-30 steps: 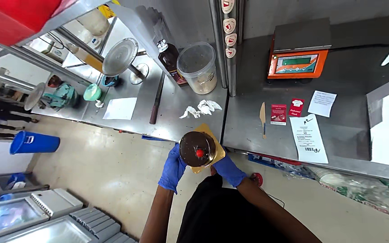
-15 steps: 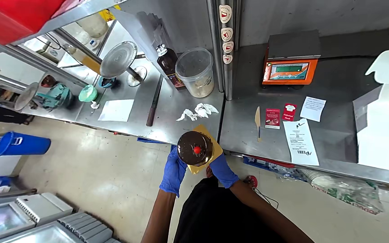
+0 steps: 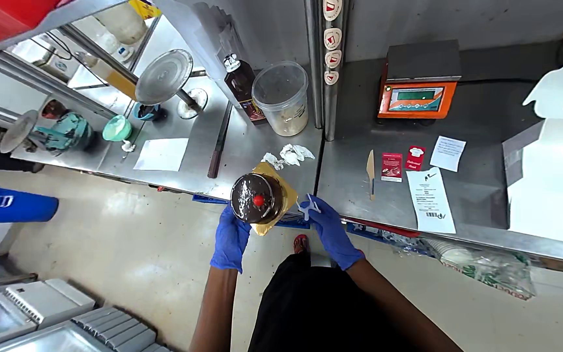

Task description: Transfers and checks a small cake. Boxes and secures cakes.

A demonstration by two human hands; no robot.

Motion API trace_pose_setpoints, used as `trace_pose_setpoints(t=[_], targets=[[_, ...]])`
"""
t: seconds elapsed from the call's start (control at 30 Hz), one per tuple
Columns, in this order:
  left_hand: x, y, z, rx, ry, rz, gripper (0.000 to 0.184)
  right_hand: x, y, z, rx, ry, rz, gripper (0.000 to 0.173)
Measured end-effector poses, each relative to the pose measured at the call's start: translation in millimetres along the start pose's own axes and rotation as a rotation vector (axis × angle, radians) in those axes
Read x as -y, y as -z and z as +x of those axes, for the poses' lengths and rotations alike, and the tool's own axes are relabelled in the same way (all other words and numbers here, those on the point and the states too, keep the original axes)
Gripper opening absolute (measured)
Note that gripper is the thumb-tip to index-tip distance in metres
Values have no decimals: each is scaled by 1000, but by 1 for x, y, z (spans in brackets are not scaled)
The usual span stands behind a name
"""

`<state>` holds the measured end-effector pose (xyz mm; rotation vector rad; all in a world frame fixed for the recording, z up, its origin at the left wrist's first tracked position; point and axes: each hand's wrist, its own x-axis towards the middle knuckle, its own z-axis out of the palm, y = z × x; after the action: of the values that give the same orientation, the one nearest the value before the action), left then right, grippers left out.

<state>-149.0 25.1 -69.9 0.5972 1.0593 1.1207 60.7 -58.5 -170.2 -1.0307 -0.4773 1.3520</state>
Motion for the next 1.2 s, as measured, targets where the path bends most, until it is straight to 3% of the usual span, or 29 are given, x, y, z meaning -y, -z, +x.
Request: trace_pose_setpoints(t=[0.13, 0.33, 0.53, 0.8, 1.03, 1.13, 1.2], targets=[[18, 17, 19, -37, 21, -43, 36, 8, 22, -8, 1, 13, 34, 48], [76, 24, 66, -111, 89, 4, 33, 12, 54, -32, -91, 17, -67, 53], [118, 14, 90, -196, 165, -33, 44, 18, 66, -48, -217, 49, -105, 52], [122, 10, 75, -261, 110, 134, 41, 16, 67, -56, -263, 105, -92, 46], [97, 32, 61, -136, 231, 610, 68, 24, 67, -56, -291, 124, -103, 44], [93, 52, 34, -162, 303, 673, 67, 37, 66, -56, -297, 149, -210, 46], [94, 59, 5, -45, 341, 782, 62, 49, 65, -57, -301, 178, -378, 49]])
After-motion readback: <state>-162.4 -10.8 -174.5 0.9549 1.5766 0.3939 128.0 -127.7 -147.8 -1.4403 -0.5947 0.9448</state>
